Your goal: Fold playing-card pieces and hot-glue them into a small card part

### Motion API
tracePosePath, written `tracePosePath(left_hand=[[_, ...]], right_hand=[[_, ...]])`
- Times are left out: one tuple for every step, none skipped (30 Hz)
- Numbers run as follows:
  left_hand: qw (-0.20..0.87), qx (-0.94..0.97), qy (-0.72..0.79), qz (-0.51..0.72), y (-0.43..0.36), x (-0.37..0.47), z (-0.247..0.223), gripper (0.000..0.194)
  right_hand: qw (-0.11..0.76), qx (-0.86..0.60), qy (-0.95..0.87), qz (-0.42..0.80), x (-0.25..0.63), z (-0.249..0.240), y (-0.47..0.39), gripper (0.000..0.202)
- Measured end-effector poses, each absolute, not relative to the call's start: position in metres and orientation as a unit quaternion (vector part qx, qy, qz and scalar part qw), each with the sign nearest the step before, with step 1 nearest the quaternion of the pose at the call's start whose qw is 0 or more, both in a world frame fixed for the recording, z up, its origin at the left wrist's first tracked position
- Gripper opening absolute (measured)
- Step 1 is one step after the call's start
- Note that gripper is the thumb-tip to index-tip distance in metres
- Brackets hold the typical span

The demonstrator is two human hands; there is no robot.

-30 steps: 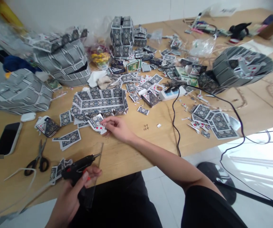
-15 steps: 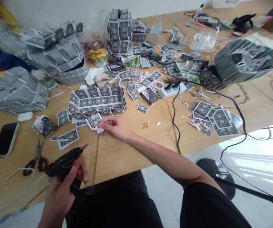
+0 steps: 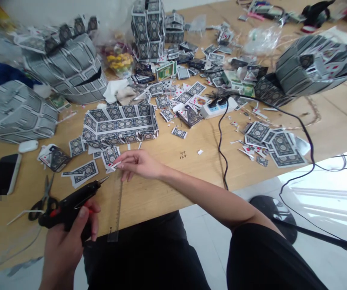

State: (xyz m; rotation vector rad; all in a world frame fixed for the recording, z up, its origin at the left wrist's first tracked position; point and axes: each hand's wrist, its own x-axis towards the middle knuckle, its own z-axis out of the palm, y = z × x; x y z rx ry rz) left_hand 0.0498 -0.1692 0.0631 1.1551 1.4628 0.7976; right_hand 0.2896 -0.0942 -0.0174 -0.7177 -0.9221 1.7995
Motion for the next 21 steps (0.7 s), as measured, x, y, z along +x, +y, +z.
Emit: tracePosePath(left_hand=[[0.532, 0.475, 0.606, 0.353, -0.168, 0.049, 0.061, 0.037], [0.535, 0.467, 0.599, 0.370, -0.166, 0.048, 0.059, 0.035], [0.537, 0.462, 0.593, 0.383, -0.165, 0.047, 0.057, 0.034], [0.537, 0.461, 0.589, 0.391, -0.163, 0.045, 0.054, 0.033], [0.535, 0.463, 0.587, 0.393, -0.162, 0.044, 0.052, 0.033], [0.533, 0.466, 0.587, 0.392, -0.160, 0.042, 0.049, 0.034], [0.531, 0.470, 0.589, 0.388, -0.158, 0.040, 0.046, 0.035], [0.531, 0.472, 0.591, 0.381, -0.157, 0.039, 0.044, 0.036], [0.533, 0.473, 0.593, 0.374, -0.156, 0.038, 0.043, 0.037], [0.538, 0.474, 0.595, 0.364, -0.155, 0.038, 0.042, 0.038], [0.543, 0.475, 0.595, 0.354, -0.155, 0.038, 0.042, 0.037], [0.549, 0.474, 0.595, 0.346, -0.155, 0.039, 0.042, 0.037], [0.554, 0.472, 0.594, 0.342, -0.156, 0.041, 0.043, 0.037], [0.558, 0.468, 0.594, 0.342, -0.157, 0.042, 0.044, 0.037], [0.560, 0.462, 0.595, 0.346, -0.158, 0.044, 0.046, 0.038], [0.562, 0.454, 0.594, 0.354, -0.159, 0.047, 0.047, 0.038], [0.563, 0.446, 0.594, 0.361, -0.161, 0.049, 0.048, 0.039], [0.565, 0.442, 0.594, 0.364, -0.162, 0.050, 0.048, 0.039], [0.568, 0.440, 0.593, 0.364, -0.163, 0.052, 0.049, 0.039], [0.570, 0.440, 0.592, 0.362, -0.164, 0.054, 0.049, 0.039], [0.572, 0.440, 0.592, 0.358, -0.165, 0.055, 0.050, 0.039]], right_hand=[[0.476, -0.292, -0.379, 0.738, 0.289, -0.018, -0.094, 0.039], [0.476, -0.289, -0.380, 0.739, 0.289, -0.018, -0.094, 0.039], [0.477, -0.285, -0.381, 0.739, 0.289, -0.019, -0.093, 0.039], [0.480, -0.282, -0.382, 0.738, 0.289, -0.019, -0.093, 0.038], [0.482, -0.278, -0.383, 0.737, 0.289, -0.020, -0.093, 0.038], [0.484, -0.276, -0.384, 0.736, 0.288, -0.020, -0.093, 0.037], [0.486, -0.273, -0.386, 0.735, 0.288, -0.019, -0.093, 0.036], [0.487, -0.272, -0.386, 0.735, 0.288, -0.019, -0.093, 0.036], [0.487, -0.271, -0.387, 0.734, 0.288, -0.019, -0.093, 0.036], [0.487, -0.272, -0.387, 0.734, 0.288, -0.018, -0.094, 0.036], [0.487, -0.275, -0.387, 0.733, 0.287, -0.017, -0.094, 0.036], [0.486, -0.278, -0.386, 0.733, 0.287, -0.016, -0.095, 0.036], [0.485, -0.281, -0.386, 0.733, 0.288, -0.015, -0.095, 0.036], [0.484, -0.280, -0.385, 0.735, 0.288, -0.014, -0.096, 0.036], [0.482, -0.277, -0.384, 0.738, 0.289, -0.012, -0.096, 0.036], [0.479, -0.271, -0.382, 0.743, 0.289, -0.010, -0.096, 0.035], [0.476, -0.264, -0.378, 0.749, 0.290, -0.008, -0.096, 0.035], [0.474, -0.258, -0.372, 0.755, 0.291, -0.006, -0.096, 0.035], [0.471, -0.254, -0.364, 0.762, 0.291, -0.005, -0.096, 0.035], [0.468, -0.254, -0.355, 0.769, 0.292, -0.004, -0.096, 0.036], [0.464, -0.254, -0.346, 0.775, 0.293, -0.003, -0.096, 0.037]])
